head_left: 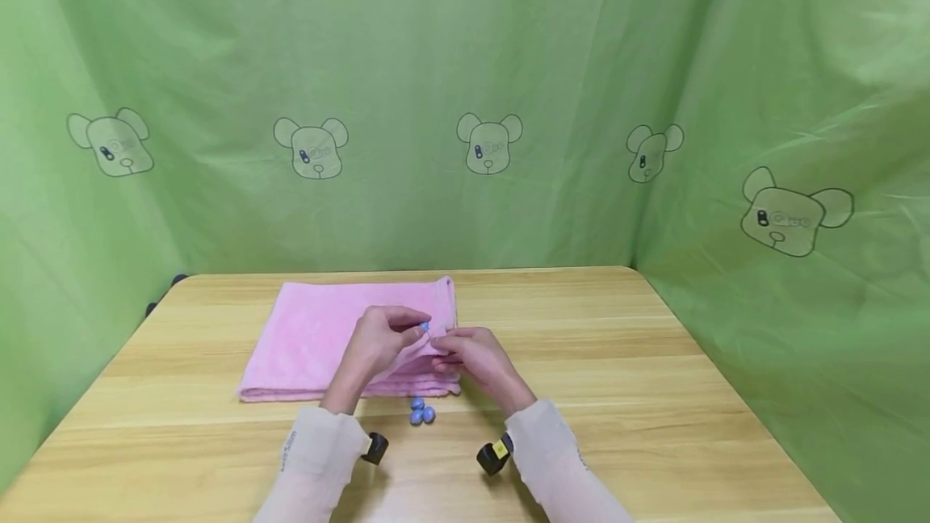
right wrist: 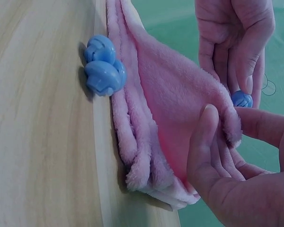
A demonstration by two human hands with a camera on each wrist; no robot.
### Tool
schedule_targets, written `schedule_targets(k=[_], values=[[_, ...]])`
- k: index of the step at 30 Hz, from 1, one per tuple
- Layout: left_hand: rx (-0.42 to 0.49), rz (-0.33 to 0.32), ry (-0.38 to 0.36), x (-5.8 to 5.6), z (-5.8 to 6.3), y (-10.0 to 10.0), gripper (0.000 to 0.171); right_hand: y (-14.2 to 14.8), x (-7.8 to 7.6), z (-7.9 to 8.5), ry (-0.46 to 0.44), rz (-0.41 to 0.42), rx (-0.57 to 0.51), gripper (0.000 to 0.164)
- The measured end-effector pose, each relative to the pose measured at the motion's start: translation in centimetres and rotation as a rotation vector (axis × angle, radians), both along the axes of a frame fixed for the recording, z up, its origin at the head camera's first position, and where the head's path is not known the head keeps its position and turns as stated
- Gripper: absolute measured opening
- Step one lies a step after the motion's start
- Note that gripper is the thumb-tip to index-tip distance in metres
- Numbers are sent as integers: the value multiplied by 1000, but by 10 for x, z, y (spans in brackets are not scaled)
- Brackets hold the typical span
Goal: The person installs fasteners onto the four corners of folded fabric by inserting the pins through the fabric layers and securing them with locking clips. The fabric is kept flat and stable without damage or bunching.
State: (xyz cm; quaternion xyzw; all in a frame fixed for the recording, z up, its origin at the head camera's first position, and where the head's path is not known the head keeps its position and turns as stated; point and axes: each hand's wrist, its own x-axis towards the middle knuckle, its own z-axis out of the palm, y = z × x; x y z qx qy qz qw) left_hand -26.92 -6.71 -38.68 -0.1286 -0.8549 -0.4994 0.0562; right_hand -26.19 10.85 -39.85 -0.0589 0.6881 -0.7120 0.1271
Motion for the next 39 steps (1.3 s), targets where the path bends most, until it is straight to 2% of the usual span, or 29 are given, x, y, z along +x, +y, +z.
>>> schedule_targets(k=[4,11,16,25,32,39], values=[[1,-6,0,0,0,1,19,0,4,5,0,1,6,23],[-2,-17,14,1,-1,2,19,2,-9,-15,0,5,-10,24],[7,-28,21,1,-3,2,19,1,-12,-21,-10,-2,-34,22],[-6,-32,41,-2,-3,3,19,-1,-13,-22,-21,13,-89,19],[-23,-16,21,-3,-5,5,16,-1,-13,-22,-34,20,-91,23],[13,-16,15,-6,-6,4,19,-2,-14,-18,-66,14,-112,29]])
